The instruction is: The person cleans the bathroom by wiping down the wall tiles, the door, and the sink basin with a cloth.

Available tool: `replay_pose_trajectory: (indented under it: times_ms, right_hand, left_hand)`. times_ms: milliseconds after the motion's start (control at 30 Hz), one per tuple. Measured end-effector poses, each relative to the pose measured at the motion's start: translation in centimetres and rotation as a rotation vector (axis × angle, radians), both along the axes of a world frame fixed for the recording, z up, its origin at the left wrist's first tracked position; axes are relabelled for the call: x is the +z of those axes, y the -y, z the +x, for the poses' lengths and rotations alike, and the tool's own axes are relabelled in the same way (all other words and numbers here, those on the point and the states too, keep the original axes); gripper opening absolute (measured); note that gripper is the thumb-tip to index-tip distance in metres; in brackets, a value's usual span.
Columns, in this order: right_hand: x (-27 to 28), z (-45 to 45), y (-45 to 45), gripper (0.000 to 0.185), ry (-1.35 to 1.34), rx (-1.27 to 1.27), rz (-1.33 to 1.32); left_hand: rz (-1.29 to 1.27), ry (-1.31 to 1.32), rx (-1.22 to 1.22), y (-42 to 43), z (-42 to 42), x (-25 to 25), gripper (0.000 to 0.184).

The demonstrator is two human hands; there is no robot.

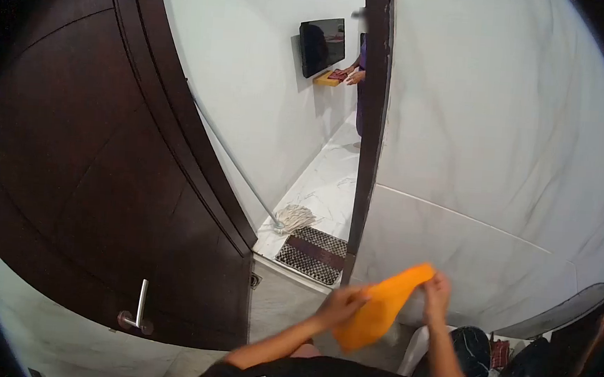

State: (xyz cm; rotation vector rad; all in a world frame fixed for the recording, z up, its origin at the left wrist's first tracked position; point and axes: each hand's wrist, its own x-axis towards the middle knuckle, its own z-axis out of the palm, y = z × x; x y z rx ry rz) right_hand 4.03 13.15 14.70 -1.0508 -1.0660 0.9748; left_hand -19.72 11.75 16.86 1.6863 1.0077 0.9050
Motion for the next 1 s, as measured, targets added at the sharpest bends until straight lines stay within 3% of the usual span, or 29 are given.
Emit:
replay_pose_trajectory:
  times_ms: [67, 133, 167, 233, 333, 433, 500, 533, 567, 600, 700, 767, 800, 833, 900, 933, 1000]
  right_hand:
    - [6.0, 1.0, -0.9, 0.027, 0.023, -0.037, 0.183]
    - [11.4, 1.2, -1.7, 0.033, -0.161, -0.142, 0.346]
    - [13.1, 1.9, -1.9, 0.035, -0.184, -0.115, 0.432]
    - [15.6, 1.9, -2.3, 0.036, -0.199, -0.099, 0.529]
    - [18.7, -1.5, -1.9, 0.039, -0.155, -0.224, 0.718]
    - [23.3, -6.8, -2.1, 0.042, -0.220, -0.448, 0.930]
    - [24.0, -8.1, -2.0, 0.048, 0.036, -0.550, 1.168]
    - [23.8, -7.1, -1.9, 0.052, 0.280, -0.650, 1.157]
    - [24.0, -7.0, -1.9, 0.052, 0.286, -0.664, 1.156]
    - [24.6, -6.9, -2.1, 0.054, 0.377, -0.694, 1.119]
    - [25.5, -6.5, -4.2, 0.059, 0.465, -0.721, 1.052]
    - [23.8, -3.8, -6.6, 0.062, 0.700, -0.805, 1.134]
    - [21.7, 0.3, -8.2, 0.063, 0.920, -0.776, 1.038]
    - [22.4, -0.5, -8.8, 0.063, 0.917, -0.780, 1.030]
    - [24.5, -2.5, -10.3, 0.063, 1.296, -1.053, 1.045]
    - [25.2, -3.4, -10.9, 0.063, 1.300, -1.061, 1.043]
    - [25.9, -4.5, -12.1, 0.064, 1.377, -1.034, 0.816]
  left_hand:
    - [0.452, 0.118, 0.009, -3.2, 1.4, 4.3, 0.023]
    - [0.752, 0.012, -0.047, -5.3, 1.8, 9.1, 0.017]
    - [0.751, 0.018, -0.056, -5.5, 1.8, 11.1, 0.017]
    - [1.058, 0.101, 0.040, -6.0, 1.2, 13.7, 0.012]
    - [0.969, 0.212, -0.046, -7.6, 0.0, 13.4, 0.010]
    - [0.871, 0.377, -0.050, -8.1, 0.0, 16.2, 0.009]
    - [1.006, 0.457, -0.033, -8.4, 0.2, 17.1, 0.007]
    - [0.751, 0.550, -0.140, -8.2, 0.6, 17.2, 0.007]
    - [0.493, 0.631, -0.240, -8.3, 0.7, 17.4, 0.008]
    - [0.395, 0.838, -0.350, -8.5, 1.6, 17.5, 0.010]
    - [0.354, 0.802, -0.340, -8.6, 1.1, 17.6, 0.010]
    - [0.345, 0.815, -0.306, -9.2, 1.5, 16.6, 0.011]
    - [0.327, 0.829, -0.267, -9.6, 1.5, 15.9, 0.011]
    - [0.321, 0.823, -0.270, -10.2, 1.5, 15.3, 0.011]
    - [0.400, 0.831, -0.191, -12.2, 1.7, 14.8, 0.011]
    - [0.418, 0.846, -0.151, -12.9, 1.2, 14.7, 0.010]
    - [0.417, 0.878, -0.120, -14.0, 0.7, 14.6, 0.010]
